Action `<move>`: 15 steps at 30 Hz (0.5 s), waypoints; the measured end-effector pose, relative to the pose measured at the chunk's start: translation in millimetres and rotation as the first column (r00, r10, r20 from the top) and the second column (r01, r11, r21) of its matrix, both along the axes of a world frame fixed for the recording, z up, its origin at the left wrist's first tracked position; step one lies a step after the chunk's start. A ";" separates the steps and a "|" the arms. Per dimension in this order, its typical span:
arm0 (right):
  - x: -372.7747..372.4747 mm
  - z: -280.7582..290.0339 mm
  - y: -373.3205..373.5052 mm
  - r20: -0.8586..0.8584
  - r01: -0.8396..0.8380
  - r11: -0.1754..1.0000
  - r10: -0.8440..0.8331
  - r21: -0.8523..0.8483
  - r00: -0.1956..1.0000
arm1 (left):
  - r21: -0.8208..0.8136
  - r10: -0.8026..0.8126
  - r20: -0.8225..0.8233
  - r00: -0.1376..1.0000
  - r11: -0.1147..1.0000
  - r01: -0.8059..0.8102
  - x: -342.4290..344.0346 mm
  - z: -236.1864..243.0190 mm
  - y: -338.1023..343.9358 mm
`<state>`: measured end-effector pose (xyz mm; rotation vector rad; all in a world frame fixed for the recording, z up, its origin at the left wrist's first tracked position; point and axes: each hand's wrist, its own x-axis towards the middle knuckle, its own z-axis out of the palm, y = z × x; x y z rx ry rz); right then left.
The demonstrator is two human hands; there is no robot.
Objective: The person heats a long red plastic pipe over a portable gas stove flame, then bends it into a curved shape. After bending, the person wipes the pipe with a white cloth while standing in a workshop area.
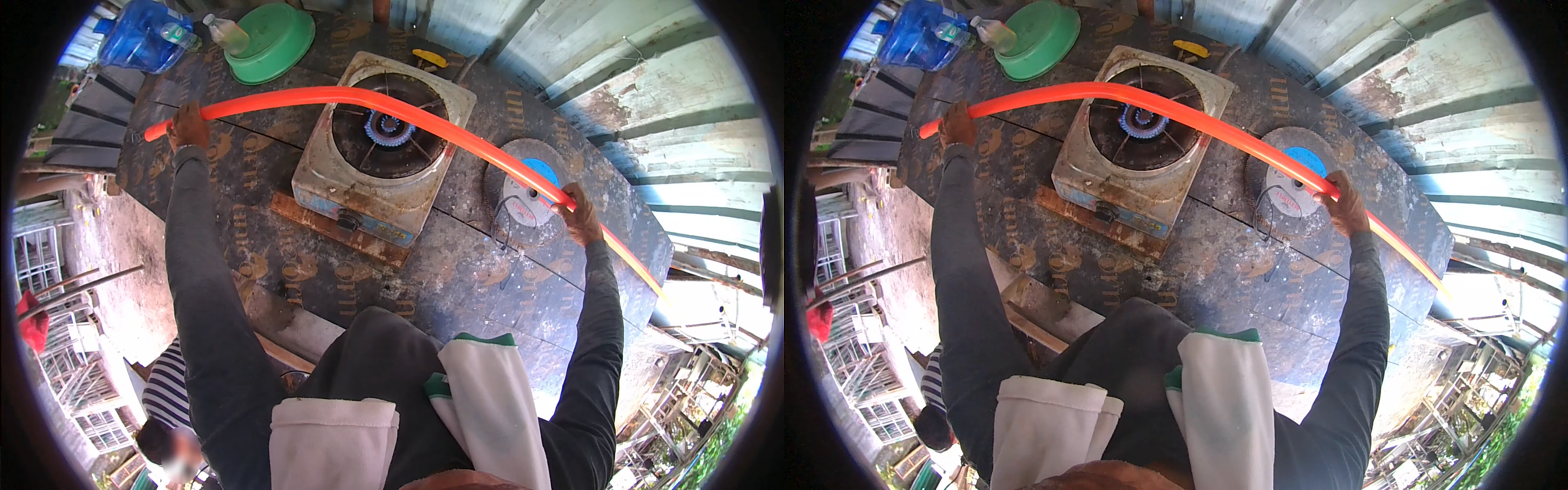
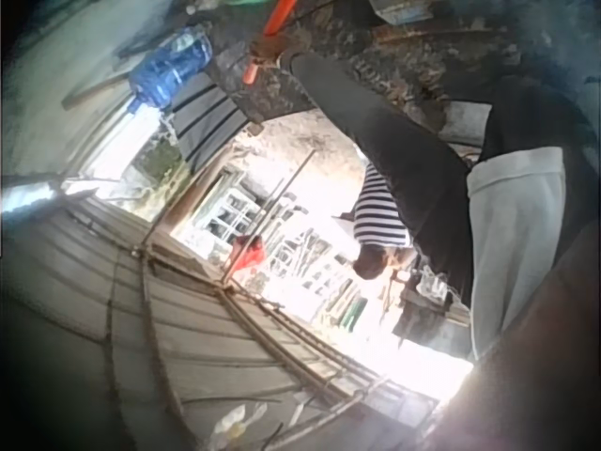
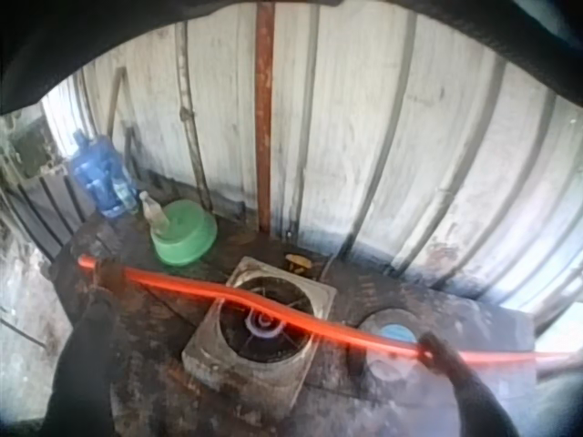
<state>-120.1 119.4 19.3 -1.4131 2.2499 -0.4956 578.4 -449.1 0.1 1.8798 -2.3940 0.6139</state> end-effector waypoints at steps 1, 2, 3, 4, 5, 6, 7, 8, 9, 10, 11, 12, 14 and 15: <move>-0.8 1.2 -1.5 0.005 -0.019 1.000 0.019 0.014 1.000 | -0.004 0.003 0.004 1.000 1.000 -0.003 -0.5 -0.1 2.5; -2.0 0.8 -2.9 -0.037 -0.065 0.998 0.065 0.001 0.997 | -0.008 0.005 0.009 1.000 1.000 -0.005 -1.0 -0.1 5.0; -3.3 0.7 -4.6 -0.079 -0.112 0.994 0.111 -0.011 0.991 | -0.007 -0.001 0.009 1.000 1.000 0.001 -1.0 0.5 7.0; -4.9 0.3 -4.2 -0.123 -0.156 0.988 0.152 -0.021 0.981 | -0.006 -0.011 0.008 1.000 1.000 0.011 -3.1 2.4 8.0; -7.9 -3.7 -1.3 -0.094 -0.151 0.988 0.148 -0.029 0.984 | -0.004 -0.020 0.006 1.000 1.000 0.020 -5.5 4.2 8.9; -10.0 -8.7 2.5 -0.066 -0.146 0.989 0.143 -0.036 0.988 | -0.004 -0.027 0.009 1.000 1.000 0.027 -8.8 5.5 9.3; -8.5 -10.2 2.0 -0.034 -0.144 0.989 0.143 -0.045 0.989 | -0.005 -0.028 0.015 0.999 1.000 0.029 -9.5 8.1 11.3; -6.9 -11.4 2.2 0.015 -0.094 0.995 0.095 -0.027 0.995 | -0.006 -0.031 0.020 0.999 0.999 0.031 -10.1 9.9 12.7; -4.1 -13.3 3.0 0.064 -0.044 0.999 0.044 -0.006 0.997 | -0.024 -0.034 0.025 0.999 0.999 0.034 -10.2 9.2 11.0; 3.1 -12.9 -1.9 0.116 -0.003 1.000 0.001 0.013 0.993 | -0.047 -0.028 0.036 0.999 0.998 0.030 -4.8 10.4 8.6; 14.1 -6.3 -6.6 0.051 -0.029 0.999 0.028 0.014 0.998 | -0.067 -0.024 0.046 0.999 0.997 0.027 -1.4 11.7 8.9; 25.1 2.2 -10.4 -0.014 -0.055 0.998 0.055 0.016 0.998 | -0.058 -0.013 0.054 0.998 0.998 0.016 2.9 13.3 9.8; 30.6 8.1 -8.2 -0.124 -0.065 0.997 0.068 0.029 0.990 | -0.036 -0.013 0.056 0.998 0.999 0.015 -5.0 15.2 9.2; 29.0 6.5 -7.5 -0.161 -0.061 0.998 0.066 0.036 0.985 | -0.031 -0.022 0.054 0.998 0.999 0.024 -8.0 16.3 9.8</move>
